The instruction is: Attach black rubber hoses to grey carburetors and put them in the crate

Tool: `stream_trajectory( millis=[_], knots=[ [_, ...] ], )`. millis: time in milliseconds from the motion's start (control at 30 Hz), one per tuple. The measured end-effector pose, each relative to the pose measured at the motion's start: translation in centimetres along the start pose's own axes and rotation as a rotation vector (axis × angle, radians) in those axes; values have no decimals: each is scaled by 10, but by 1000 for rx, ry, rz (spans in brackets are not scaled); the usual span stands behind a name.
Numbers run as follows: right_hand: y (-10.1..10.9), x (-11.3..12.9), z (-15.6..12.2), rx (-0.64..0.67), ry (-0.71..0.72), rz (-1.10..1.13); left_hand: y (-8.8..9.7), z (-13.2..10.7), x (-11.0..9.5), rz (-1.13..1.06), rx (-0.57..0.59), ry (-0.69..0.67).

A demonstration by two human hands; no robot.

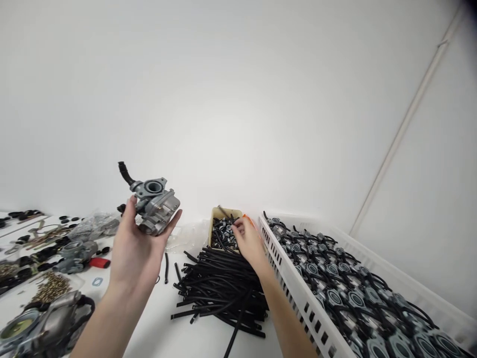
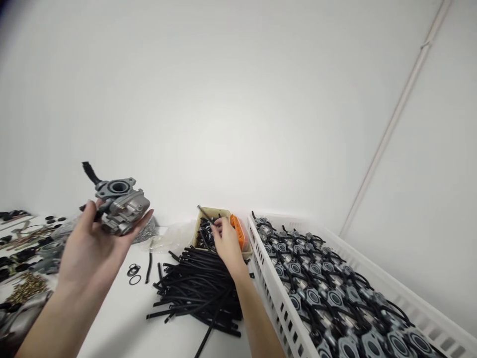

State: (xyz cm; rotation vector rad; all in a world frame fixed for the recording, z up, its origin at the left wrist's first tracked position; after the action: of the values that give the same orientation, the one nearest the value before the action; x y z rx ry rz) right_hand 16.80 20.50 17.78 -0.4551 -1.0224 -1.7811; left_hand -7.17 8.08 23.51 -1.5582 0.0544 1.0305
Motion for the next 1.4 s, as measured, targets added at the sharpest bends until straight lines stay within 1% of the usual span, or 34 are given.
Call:
stream_trajectory(
  millis=[67, 133, 167, 200, 233, 267, 367, 400, 467, 567, 667, 800, 967, 1133, 1300, 1400],
  knots=[
    [28, 16, -2, -198, 48, 146, 0, 1, 5, 14, -1, -10],
    [57, 29, -10, -419, 118, 375, 1, 2, 8, 49, -6, -38],
    [68, 33, -14, -506, 136, 498, 2, 1, 9, 78, -2, -57],
    [76, 34, -18, -557, 129, 617, 1, 1, 10, 111, 6, -74],
    [80, 33, -19, -566, 96, 727, 1, 0, 10, 147, 14, -88],
    [80, 32, -18, -547, 48, 842, 1, -1, 11, 180, 25, -102],
    [69, 36, -14, -398, -51, 1147, 0, -6, 8, 255, 41, -159],
    [65, 39, -14, -358, -64, 1203, 0, -7, 7, 274, 45, -176],
    [57, 45, -15, -321, -82, 1249, -1, -9, 6, 304, 64, -191],
    [44, 56, -21, -279, -107, 1248, -4, -10, 11, 336, 108, -158],
    [31, 69, -29, -221, -93, 1237, -4, -9, 18, 367, 120, -109],
    [23, 80, -36, -181, -92, 1190, -7, -8, 27, 422, 173, -66],
    [22, 86, -37, -149, -52, 1105, -9, -10, 30, 432, 174, -41],
    [23, 88, -38, -119, -13, 1070, -12, -12, 28, 453, 188, -54],
    [20, 95, -40, -19, 43, 999, -15, -12, 26, 527, 242, -118],
    [15, 96, -42, 25, 26, 932, -15, -13, 30, 565, 276, -125]
  ],
)
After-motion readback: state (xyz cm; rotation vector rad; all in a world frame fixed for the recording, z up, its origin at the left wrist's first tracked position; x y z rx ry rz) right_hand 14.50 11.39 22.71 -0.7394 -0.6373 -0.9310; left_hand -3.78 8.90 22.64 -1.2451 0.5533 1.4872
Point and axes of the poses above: each hand's wrist, its own z-axis towards the middle knuckle, its own y-axis out of the back of the hand, x = y × z, the point moved 8 cm from there along z, towards the middle knuckle, and after that the axes turned 11 degrees about z, right-handed, at the moved point
